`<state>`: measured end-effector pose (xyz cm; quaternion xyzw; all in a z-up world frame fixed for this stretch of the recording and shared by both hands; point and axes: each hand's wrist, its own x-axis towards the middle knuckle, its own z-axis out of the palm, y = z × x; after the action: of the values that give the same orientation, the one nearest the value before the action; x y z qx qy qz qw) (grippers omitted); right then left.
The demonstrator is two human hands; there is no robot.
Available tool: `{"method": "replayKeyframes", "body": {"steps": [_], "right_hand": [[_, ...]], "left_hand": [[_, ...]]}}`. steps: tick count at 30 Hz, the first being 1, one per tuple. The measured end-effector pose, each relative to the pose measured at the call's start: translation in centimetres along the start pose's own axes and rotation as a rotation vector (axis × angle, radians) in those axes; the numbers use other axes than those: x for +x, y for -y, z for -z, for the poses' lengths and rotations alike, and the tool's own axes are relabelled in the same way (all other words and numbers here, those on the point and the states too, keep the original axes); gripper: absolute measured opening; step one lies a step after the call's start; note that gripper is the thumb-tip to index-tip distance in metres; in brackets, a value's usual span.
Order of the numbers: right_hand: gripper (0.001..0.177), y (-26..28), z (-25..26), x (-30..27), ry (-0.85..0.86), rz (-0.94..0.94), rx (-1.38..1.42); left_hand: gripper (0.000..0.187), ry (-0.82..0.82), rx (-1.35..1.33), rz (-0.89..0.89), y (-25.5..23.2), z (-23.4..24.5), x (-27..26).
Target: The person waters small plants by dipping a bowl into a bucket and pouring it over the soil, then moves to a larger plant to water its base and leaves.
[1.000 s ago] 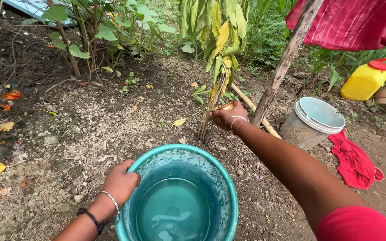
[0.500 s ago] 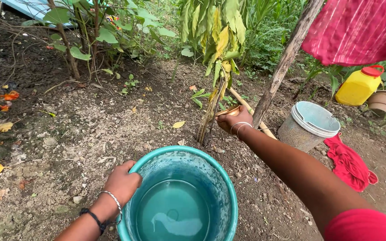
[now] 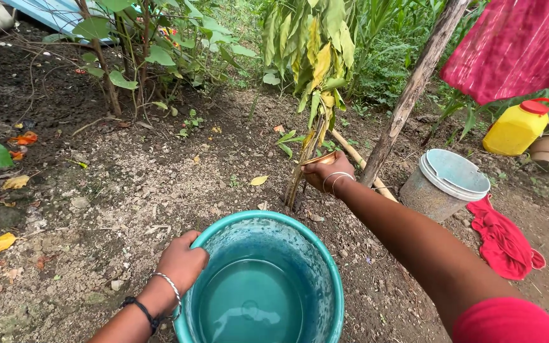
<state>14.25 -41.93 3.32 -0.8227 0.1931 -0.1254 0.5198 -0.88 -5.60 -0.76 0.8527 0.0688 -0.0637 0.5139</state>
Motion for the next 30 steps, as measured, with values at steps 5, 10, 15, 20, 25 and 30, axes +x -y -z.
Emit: {"method": "replayKeyframes", "body": {"steps": [5, 10, 15, 20, 25, 30], "right_hand": [[0.102, -0.4, 0.9, 0.4, -0.110, 0.021, -0.075], [0.102, -1.4, 1.4, 0.9, -0.155, 0.016, -0.119], [0.098, 0.1, 1.6, -1.2, -0.124, -0.055, -0.106], [0.102, 0.5, 0.8, -0.4, -0.087, -0.087, -0.126], [0.106, 0.5, 0.0, 1.2, -0.058, -0.072, -0.182], [0.108, 1.5, -0.1, 1.2, -0.024, -0.058, -0.129]], "left_hand": [[0.035, 0.001, -0.013, -0.011, -0.1, 0.0, 0.0], [0.033, -0.010, 0.018, -0.028, 0.0, 0.1, 0.0], [0.032, -0.003, -0.022, -0.030, 0.2, -0.1, 0.0], [0.032, -0.015, 0.016, -0.030, 0.0, 0.0, 0.1], [0.032, -0.008, -0.001, -0.022, 0.1, -0.2, 0.3], [0.036, 0.009, -0.045, 0.004, 0.0, -0.1, 0.2]]}}
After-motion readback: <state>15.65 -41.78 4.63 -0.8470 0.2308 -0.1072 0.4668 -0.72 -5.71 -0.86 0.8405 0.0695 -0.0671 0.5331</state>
